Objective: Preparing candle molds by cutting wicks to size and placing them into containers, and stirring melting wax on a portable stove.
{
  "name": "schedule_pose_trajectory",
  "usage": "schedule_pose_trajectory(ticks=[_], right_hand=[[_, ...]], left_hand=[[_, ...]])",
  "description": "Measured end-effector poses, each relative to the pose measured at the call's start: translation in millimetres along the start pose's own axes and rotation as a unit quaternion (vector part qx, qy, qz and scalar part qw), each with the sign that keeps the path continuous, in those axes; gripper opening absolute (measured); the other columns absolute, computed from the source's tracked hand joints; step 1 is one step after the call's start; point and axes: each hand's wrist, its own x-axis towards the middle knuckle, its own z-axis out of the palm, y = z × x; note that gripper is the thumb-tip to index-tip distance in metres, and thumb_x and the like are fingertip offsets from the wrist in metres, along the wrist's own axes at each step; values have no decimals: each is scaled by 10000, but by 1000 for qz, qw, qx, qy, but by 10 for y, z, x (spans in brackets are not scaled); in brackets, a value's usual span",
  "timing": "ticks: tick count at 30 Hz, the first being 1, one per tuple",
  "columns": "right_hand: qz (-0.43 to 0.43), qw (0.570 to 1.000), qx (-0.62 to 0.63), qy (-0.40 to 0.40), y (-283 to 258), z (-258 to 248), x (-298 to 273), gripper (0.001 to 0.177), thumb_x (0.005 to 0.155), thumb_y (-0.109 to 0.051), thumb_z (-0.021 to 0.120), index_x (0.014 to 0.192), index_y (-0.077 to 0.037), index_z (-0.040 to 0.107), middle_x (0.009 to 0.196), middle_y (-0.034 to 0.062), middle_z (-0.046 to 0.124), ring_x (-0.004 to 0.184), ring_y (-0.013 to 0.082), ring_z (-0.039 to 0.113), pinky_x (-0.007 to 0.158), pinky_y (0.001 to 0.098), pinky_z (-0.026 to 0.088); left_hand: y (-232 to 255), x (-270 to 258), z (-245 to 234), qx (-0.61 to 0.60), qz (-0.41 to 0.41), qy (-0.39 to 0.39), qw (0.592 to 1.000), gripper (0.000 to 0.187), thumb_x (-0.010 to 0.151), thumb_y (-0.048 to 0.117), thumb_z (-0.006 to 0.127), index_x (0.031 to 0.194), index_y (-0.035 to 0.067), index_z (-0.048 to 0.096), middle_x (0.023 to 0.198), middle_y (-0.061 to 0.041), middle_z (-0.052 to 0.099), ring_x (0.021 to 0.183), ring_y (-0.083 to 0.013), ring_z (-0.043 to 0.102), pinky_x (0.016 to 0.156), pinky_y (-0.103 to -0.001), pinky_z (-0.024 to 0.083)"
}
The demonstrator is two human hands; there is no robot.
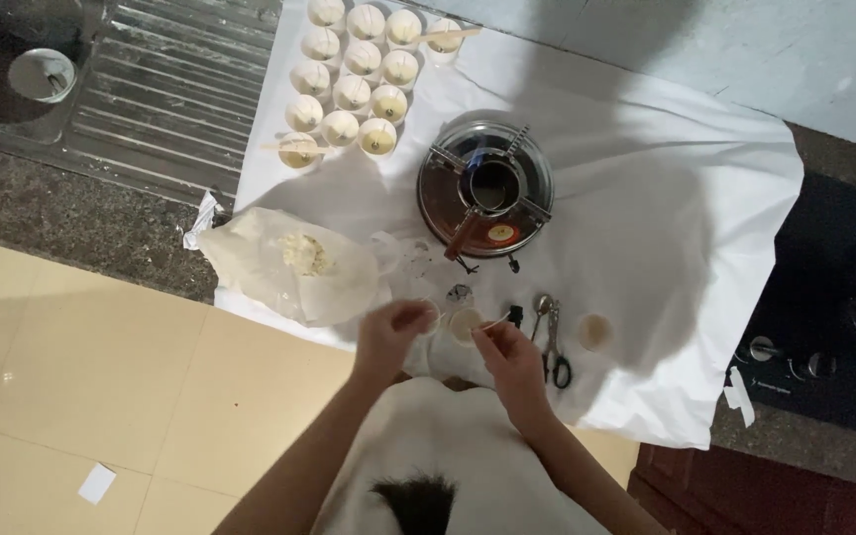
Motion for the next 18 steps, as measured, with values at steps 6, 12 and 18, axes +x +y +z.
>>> schedule_pose_trajectory(ticks=[6,12,18], right_hand=[[66,997,0,29,-40,-82,-87,194,967,-202,734,958,-7,730,708,46,564,665,122,484,588,255,417],[56,997,-40,28,218,-217,-79,213,941,-227,771,911,-18,754,630,64,553,610,138,478,549,282,410],[49,997,-54,4,169,-224,-152,201,950,-229,735,854,-53,715,737,58,611,634,138,447,596,296,389]], left_hand=[[-952,944,-192,357,-46,52,932,223,1020,182,555,1106,44,707,919,-129,701,895,-277,729,784,-387,605],[-590,696,-267,582,-12,-10,813,445,958,377,662,1233,33,598,1095,-135,618,1001,-241,630,859,-343,541],[-425,535,-169,396,-107,45,911,732,936,454,686,1420,-4,383,1309,-190,467,1204,-334,518,920,-456,555]])
